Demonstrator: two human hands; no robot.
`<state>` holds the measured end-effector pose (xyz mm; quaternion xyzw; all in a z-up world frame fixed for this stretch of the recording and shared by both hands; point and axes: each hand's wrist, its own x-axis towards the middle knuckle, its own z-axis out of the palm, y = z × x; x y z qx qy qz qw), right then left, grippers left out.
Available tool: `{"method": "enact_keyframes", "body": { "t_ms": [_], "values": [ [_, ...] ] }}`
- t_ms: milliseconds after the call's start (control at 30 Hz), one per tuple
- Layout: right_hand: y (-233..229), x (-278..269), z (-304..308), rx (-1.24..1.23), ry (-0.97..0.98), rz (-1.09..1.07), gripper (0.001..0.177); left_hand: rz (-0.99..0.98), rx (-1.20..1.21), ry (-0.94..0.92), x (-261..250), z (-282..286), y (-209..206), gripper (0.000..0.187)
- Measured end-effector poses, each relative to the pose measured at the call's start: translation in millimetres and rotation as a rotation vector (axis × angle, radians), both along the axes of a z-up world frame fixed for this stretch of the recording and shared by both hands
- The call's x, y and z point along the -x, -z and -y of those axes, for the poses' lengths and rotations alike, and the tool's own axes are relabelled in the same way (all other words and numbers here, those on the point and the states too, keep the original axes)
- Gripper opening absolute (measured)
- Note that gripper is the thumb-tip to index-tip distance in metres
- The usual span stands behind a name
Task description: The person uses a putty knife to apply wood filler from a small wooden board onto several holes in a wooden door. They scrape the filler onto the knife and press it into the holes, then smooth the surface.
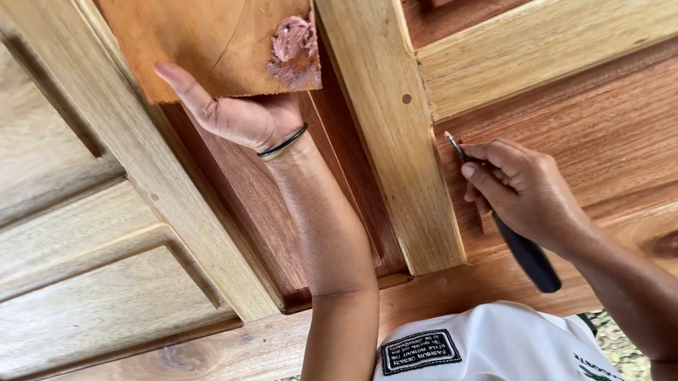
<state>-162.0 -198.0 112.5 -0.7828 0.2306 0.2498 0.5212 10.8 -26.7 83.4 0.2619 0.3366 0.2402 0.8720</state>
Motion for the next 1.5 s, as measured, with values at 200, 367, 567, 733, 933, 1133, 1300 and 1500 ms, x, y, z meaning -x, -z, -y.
{"method": "enact_keyframes", "body": {
  "t_ms": [200,367,567,733,933,1133,1300,1500],
  "values": [
    [3.3,7.6,-0.6,-0.073,0.108,0.105,0.014,0.057,-0.032,0.07,4.0,5.1,7.3,0.07],
    [17.3,12.2,6.9,-0.211,0.189,0.283,0.019,0.073,-0.056,0.103,4.7,9.4,8.0,0.07],
    [9.5,1.1,-7.3,-0.016,-0.055,0.257,0.039,0.09,-0.061,0.132,6.9,10.2,13.1,0.071],
    [18.9,-0.3,-14.5,0.001,-0.14,0.379,0.041,0.117,0.025,0.203,9.9,16.7,16.0,0.072],
    [23.1,0.9,-21.5,0.155,-0.262,0.204,0.046,0.148,-0.462,0.072,16.7,46.5,7.0,0.037],
    [12.0,1.5,-14.4,0.15,-0.294,0.248,0.047,0.19,-0.497,0.085,17.9,47.3,6.3,0.036],
    [-13.2,-0.1,-7.6,-0.104,-0.229,0.324,0.033,0.256,-0.503,0.073,15.5,46.7,15.4,0.035],
    [6.6,9.2,-9.5,-0.284,0.044,0.285,0.011,0.168,-0.535,0.122,17.1,43.0,-3.5,0.033]
  ]
}}
